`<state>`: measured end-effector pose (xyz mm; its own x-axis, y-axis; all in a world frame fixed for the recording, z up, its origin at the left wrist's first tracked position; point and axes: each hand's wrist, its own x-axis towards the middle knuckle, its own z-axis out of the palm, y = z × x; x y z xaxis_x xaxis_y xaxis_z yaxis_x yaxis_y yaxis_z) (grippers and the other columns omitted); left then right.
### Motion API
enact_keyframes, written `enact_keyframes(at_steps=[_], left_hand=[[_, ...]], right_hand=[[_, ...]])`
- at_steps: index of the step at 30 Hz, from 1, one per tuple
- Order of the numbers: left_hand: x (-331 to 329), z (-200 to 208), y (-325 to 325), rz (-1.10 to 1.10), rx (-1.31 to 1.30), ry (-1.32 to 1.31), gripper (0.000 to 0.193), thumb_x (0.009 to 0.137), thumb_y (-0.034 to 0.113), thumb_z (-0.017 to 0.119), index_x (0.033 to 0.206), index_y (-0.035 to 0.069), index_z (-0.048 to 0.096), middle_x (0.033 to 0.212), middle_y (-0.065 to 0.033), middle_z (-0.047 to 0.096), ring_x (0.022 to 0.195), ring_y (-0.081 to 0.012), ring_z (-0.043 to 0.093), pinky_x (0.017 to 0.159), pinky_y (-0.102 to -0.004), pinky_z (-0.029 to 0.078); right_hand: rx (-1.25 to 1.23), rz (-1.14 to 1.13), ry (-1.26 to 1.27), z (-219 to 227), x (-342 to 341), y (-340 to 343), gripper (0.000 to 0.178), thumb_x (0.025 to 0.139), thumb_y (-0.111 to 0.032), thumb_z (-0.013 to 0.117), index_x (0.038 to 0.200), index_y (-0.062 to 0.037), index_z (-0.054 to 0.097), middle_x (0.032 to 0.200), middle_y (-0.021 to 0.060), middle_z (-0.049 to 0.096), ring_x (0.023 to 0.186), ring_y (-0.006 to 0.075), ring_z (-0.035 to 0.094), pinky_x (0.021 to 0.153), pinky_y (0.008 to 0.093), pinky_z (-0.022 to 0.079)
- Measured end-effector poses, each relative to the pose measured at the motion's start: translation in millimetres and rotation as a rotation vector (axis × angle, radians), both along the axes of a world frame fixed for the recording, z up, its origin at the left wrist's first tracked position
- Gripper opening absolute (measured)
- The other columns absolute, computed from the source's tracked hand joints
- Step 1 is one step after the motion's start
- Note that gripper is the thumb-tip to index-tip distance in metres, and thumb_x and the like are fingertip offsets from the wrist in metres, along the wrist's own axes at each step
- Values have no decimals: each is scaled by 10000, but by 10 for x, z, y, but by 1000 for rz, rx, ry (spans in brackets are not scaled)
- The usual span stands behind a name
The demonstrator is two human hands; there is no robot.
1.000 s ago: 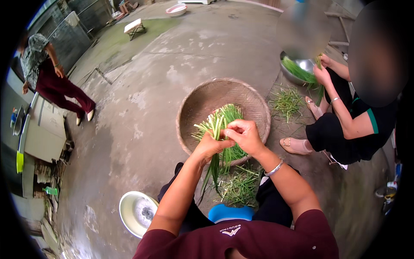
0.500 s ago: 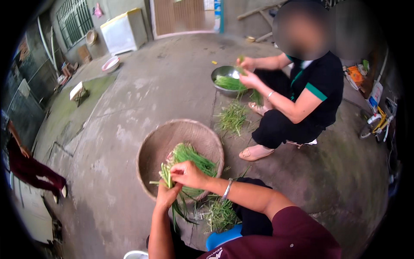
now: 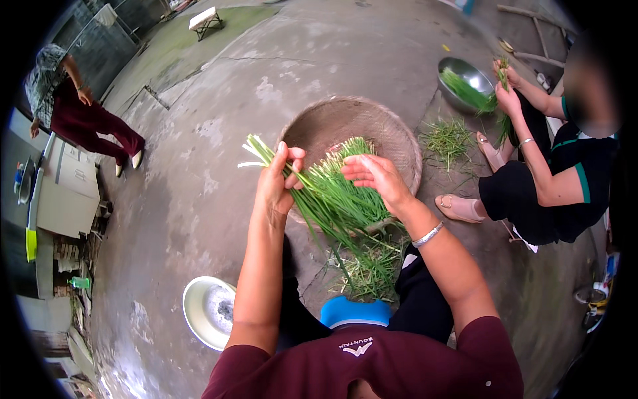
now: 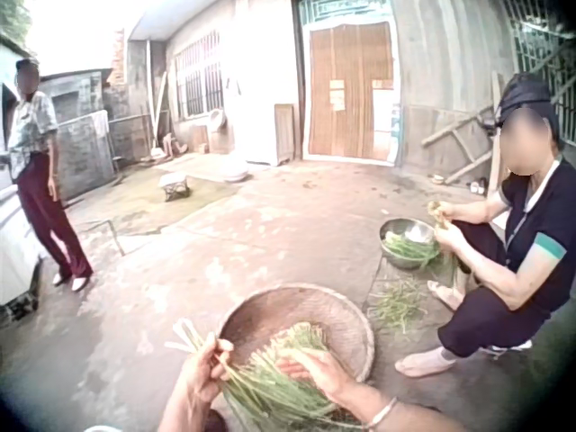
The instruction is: The person cleans green onions by hand, peeling away the outer layers of individual stalks taken from a large basket and placing them into a bundle.
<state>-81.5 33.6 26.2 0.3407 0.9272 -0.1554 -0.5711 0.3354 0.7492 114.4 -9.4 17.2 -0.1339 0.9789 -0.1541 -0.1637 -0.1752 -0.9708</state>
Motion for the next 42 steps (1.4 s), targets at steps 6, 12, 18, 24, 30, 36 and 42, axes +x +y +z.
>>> enact_keyframes(at_steps=[6, 12, 18, 24, 30, 36, 42], left_hand=[[-72, -28, 61, 20, -20, -150, 384, 858, 314, 342, 904, -20, 525, 654, -55, 497, 411, -64, 303, 407, -205, 297], [-207, -30, 88, 147, -103, 298, 408, 859, 317, 326, 945, -27, 529, 804, -100, 546, 507, -120, 407, 494, -256, 377], [-379, -48, 118, 277, -82, 258, 398, 859, 297, 318, 948, -31, 525, 999, -131, 531, 898, -201, 480, 779, -360, 397], [-630, -30, 144, 383, -65, -2, 366, 861, 258, 328, 942, -43, 518, 981, -155, 533, 815, -219, 538, 831, -392, 389], [-848, -53, 142, 460, -63, -26, 311, 856, 262, 354, 941, 2, 503, 913, -116, 557, 713, -173, 541, 763, -361, 423], [-1006, -33, 108, 462, 27, -84, 305, 860, 267, 350, 876, 3, 503, 658, -48, 492, 530, -140, 440, 596, -318, 418], [-1022, 35, 41, 535, -45, -98, 287, 849, 256, 391, 796, -2, 505, 512, 18, 302, 438, -85, 269, 459, -242, 306]], right_hand=[[-101, 224, -46, -36, -144, -39, 486, 844, -404, 303, 1085, -9, 450, 1015, 121, 520, 926, 170, 498, 791, 294, 380], [-270, 402, 195, 35, -239, -78, 530, 840, -410, 323, 1093, 50, 394, 909, 128, 536, 746, 165, 547, 627, 260, 446], [-318, 442, 210, -39, -244, -50, 467, 854, -338, 334, 1073, 72, 385, 846, 137, 545, 685, 169, 555, 563, 255, 459], [-302, 458, 95, -87, -190, -10, 409, 856, -287, 342, 1026, 77, 418, 829, 168, 548, 651, 173, 554, 539, 254, 460], [-309, 401, 45, -55, -120, -32, 368, 843, -261, 377, 1000, 64, 447, 798, 152, 556, 634, 172, 555, 551, 269, 463], [-300, 395, -1, -79, -74, -41, 312, 828, -226, 402, 958, 45, 486, 752, 128, 561, 578, 139, 547, 498, 232, 448], [-331, 400, -131, -377, -69, -16, 234, 808, -190, 436, 844, 20, 533, 649, 76, 555, 484, 99, 510, 421, 216, 419]])
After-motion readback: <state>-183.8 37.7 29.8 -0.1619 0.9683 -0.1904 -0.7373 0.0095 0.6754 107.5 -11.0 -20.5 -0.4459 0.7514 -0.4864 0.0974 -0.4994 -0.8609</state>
